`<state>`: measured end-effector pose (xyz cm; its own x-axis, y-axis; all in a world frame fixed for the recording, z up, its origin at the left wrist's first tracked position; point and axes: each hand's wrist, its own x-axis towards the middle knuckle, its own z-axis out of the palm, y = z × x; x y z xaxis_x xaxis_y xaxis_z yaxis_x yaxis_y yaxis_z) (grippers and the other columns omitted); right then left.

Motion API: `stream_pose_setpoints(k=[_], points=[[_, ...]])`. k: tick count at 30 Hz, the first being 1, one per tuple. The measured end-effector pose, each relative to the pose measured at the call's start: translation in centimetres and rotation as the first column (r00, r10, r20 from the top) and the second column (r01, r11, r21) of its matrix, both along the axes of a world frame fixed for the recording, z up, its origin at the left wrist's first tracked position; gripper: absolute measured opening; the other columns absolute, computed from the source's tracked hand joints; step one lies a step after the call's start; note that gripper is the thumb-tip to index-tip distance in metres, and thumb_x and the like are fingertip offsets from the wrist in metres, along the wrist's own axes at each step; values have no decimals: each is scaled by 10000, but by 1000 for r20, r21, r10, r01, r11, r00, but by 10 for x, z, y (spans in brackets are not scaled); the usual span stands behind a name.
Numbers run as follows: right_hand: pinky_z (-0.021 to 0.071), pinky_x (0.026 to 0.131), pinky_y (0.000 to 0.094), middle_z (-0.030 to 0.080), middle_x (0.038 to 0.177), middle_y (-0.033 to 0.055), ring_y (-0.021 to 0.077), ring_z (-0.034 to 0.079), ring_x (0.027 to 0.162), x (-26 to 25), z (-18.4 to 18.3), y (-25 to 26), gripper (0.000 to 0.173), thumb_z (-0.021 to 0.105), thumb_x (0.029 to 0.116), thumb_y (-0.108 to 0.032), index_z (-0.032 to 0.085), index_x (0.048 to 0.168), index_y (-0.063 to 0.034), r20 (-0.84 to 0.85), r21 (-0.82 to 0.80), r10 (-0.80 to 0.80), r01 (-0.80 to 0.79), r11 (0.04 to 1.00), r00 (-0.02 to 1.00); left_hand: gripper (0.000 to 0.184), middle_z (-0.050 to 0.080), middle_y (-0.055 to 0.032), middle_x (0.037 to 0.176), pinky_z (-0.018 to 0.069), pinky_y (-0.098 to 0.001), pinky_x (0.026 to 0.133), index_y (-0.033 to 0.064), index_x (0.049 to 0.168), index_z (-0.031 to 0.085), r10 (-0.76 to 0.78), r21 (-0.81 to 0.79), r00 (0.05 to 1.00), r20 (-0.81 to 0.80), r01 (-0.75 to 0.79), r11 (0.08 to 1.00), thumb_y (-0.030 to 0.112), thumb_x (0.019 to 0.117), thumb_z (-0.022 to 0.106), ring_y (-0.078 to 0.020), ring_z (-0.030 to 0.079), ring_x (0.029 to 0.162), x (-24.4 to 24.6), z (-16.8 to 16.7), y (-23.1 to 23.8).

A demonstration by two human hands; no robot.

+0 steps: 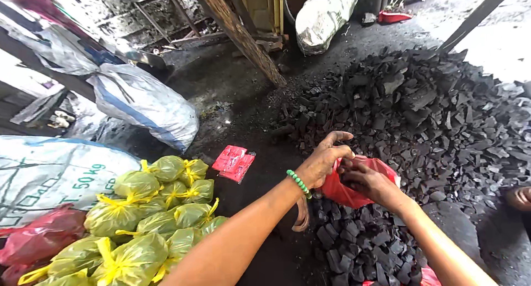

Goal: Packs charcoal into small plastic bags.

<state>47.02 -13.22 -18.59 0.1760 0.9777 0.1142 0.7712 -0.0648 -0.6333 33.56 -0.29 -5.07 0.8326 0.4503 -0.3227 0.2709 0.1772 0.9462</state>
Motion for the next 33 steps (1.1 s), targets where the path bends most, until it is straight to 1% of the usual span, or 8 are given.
stream_pose_setpoints(k=[4,8,12,16,20,24,29,33], points=[[493,991,637,598,1416,178,412,631,1208,15,28,-30,293,574,1053,-200,709,1312,-187,124,-454,54,8,891,991,437,581,-97,1047,487,-256,620,103,1439,452,-24,-9,1000,-5,24,1000,72,1004,484,-133,577,745,-2,9,-1],[538,854,612,723,886,212,427,712,909,2,62,-70,430,617,1023,-422,726,1007,-7,365,-394,133,23,919,922,420,643,-184,1015,498,-400,690,7,1363,549,-202,509,939,-279,323,798,42,951,625,-235,591,779,3,5,13],[475,995,626,732,951,186,401,714,968,-23,73,-91,182,730,870,27,710,1048,0,547,-329,263,-85,941,794,708,445,-321,1467,442,-674,996,114,1529,455,-69,508,563,-824,787,351,134,890,759,-501,542,1248,7,-2,5],[573,823,555,690,810,96,318,718,820,-39,95,-89,293,809,709,103,695,916,-71,698,-32,186,-229,973,692,250,638,-258,1270,445,-653,955,-40,1167,676,31,361,366,-930,896,258,126,986,629,-439,584,1223,7,11,-17],[572,644,432,632,777,53,231,666,708,-43,125,-71,61,703,782,-45,711,820,-92,500,300,116,-297,906,858,293,682,-189,982,522,-487,816,-55,1047,691,-338,440,553,-761,824,357,197,1069,542,-295,649,878,11,21,-20],[574,614,428,669,927,89,221,673,758,-21,143,-62,104,667,818,4,729,880,-52,282,400,-13,-105,910,959,198,416,62,557,306,-132,397,40,862,553,-413,72,888,-201,434,898,61,1053,508,13,361,419,9,16,-31],[526,554,537,650,932,177,338,660,695,18,153,-66,178,787,784,-25,704,939,5,390,447,-307,113,888,868,87,391,62,608,297,-129,408,56,1044,535,-405,-121,914,-18,400,908,97,1077,465,2,354,446,2,14,-33],[525,608,571,655,942,209,355,650,712,34,129,-71,253,813,804,-118,697,961,43,228,440,-427,298,847,875,345,661,-124,989,515,-285,732,-44,1289,562,-460,309,888,0,437,845,19,962,654,-123,606,806,7,12,-37]])
